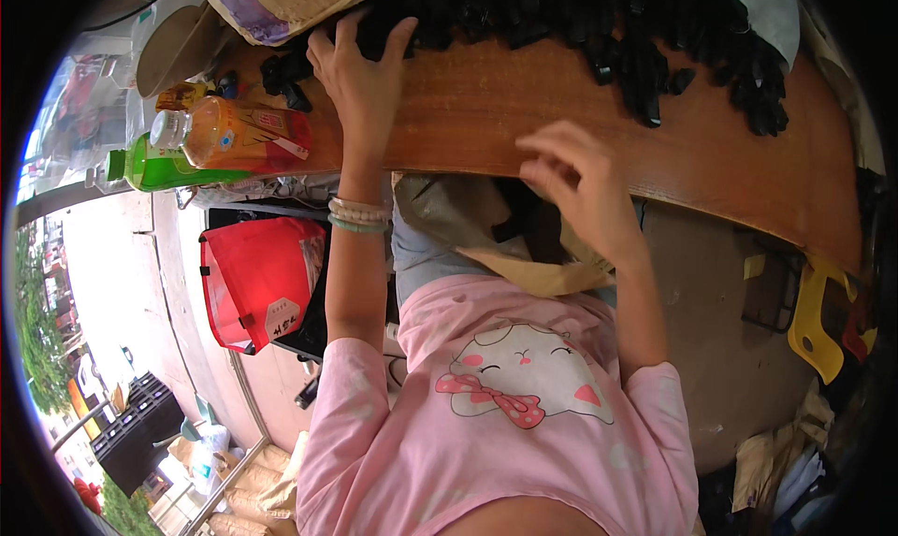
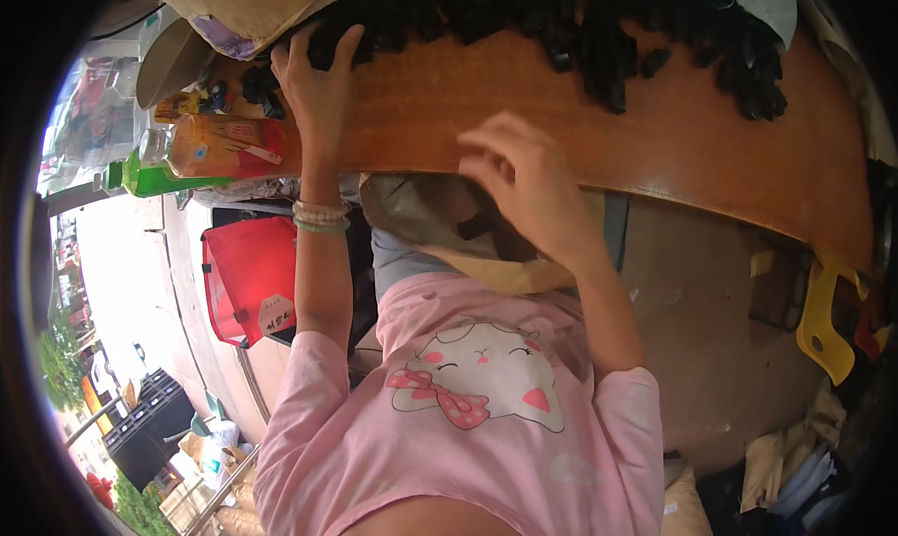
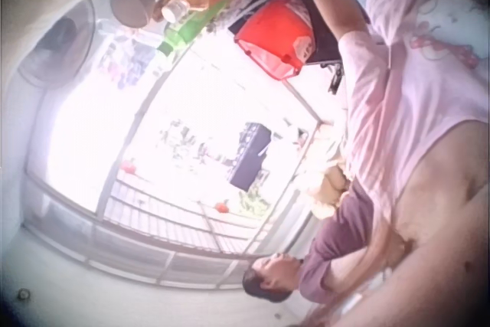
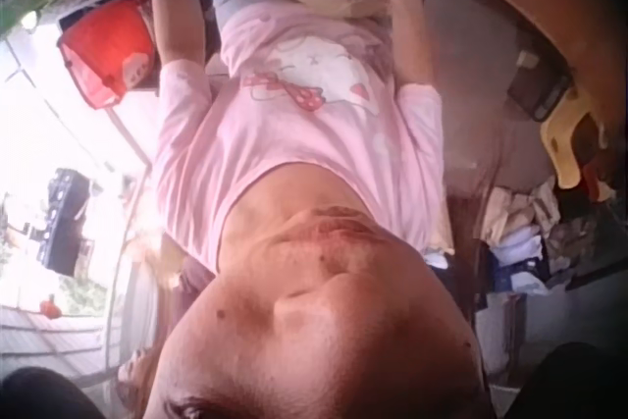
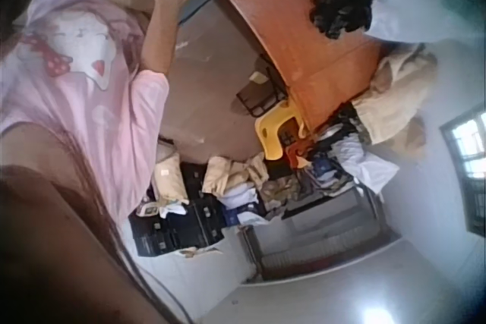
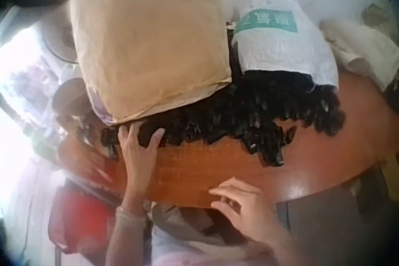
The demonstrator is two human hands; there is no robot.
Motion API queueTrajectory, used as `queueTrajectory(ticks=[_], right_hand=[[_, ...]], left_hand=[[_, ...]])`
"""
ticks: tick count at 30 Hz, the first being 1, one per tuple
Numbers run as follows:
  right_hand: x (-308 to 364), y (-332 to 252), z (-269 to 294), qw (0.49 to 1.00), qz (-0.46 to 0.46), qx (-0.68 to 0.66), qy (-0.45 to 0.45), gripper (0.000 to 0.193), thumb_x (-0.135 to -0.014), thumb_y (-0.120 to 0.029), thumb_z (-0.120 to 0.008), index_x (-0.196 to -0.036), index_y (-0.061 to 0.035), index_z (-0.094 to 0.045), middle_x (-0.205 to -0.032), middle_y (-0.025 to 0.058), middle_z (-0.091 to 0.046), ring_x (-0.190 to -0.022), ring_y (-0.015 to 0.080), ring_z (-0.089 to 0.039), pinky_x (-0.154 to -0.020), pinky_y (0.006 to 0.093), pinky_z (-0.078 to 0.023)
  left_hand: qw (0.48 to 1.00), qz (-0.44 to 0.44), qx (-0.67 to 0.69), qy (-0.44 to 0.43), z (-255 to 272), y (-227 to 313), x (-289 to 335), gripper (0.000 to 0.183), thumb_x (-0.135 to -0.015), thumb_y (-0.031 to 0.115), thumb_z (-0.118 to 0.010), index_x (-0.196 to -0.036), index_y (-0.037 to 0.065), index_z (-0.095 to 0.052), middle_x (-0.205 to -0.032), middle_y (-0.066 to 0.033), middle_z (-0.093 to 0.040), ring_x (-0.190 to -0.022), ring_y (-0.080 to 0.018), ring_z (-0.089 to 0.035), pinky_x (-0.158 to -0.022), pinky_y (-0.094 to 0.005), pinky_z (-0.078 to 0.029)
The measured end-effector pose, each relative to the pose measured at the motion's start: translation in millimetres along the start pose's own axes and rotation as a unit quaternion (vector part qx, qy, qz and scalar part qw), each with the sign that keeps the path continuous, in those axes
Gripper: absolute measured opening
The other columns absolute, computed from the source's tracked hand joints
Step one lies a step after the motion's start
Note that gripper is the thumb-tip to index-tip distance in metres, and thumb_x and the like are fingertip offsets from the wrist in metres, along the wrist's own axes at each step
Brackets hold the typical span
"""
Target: The person assembles small plastic components by taking pieces from the table, fitting them together by hand, and dropping the assembled parts into a bag.
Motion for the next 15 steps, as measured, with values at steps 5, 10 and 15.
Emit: queueTrajectory(ticks=[5, 10, 15], right_hand=[[-96.0, 16.9, 12.1, 0.845, 0.242, 0.38, 0.289, 0.029, -0.085, -0.017, -0.062, -0.113, -0.0085, -0.062, -0.116, 0.0118, -0.057, -0.106, 0.0295, -0.053, -0.092, 0.0441, -0.04], [-150.8, 17.4, 8.3, 0.883, 0.135, 0.387, 0.228, 0.065, -0.083, -0.028, -0.067, -0.138, -0.0092, -0.038, -0.141, 0.0169, -0.034, -0.13, 0.0387, -0.03, -0.105, 0.053, -0.026], [-137.9, 29.3, 7.4, 0.857, 0.165, 0.399, 0.282, 0.039, -0.087, -0.026, -0.062, -0.123, -0.0141, -0.056, -0.131, 0.0102, -0.049, -0.116, 0.0303, -0.049, -0.095, 0.0463, -0.038]], left_hand=[[0.999, -0.028, 0.025, -0.02, -39.3, -11.2, -16.9, 0.074, -0.068, 0.059, -0.074, -0.107, -0.003, -0.062, -0.118, -0.0346, -0.048, -0.112, -0.0474, -0.042, -0.092, -0.0565, -0.036], [0.998, -0.039, -0.04, -0.035, -45.9, -8.1, -11.6, 0.076, -0.067, 0.068, -0.067, -0.105, 0.002, -0.066, -0.117, -0.0337, -0.047, -0.113, -0.0502, -0.04, -0.09, -0.0667, -0.031], [0.992, -0.029, -0.003, -0.119, -34.0, 16.2, 5.0, 0.067, -0.067, 0.059, -0.072, -0.108, 0.006, -0.065, -0.115, -0.0239, -0.052, -0.109, -0.0407, -0.048, -0.096, -0.0466, -0.038]])
Point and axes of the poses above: each hand's wrist, its own x-axis away from the middle knuckle, its own z-axis out of the back of the hand, y = z × x, the point moved 2 cm from there along -x, towards the middle knuckle
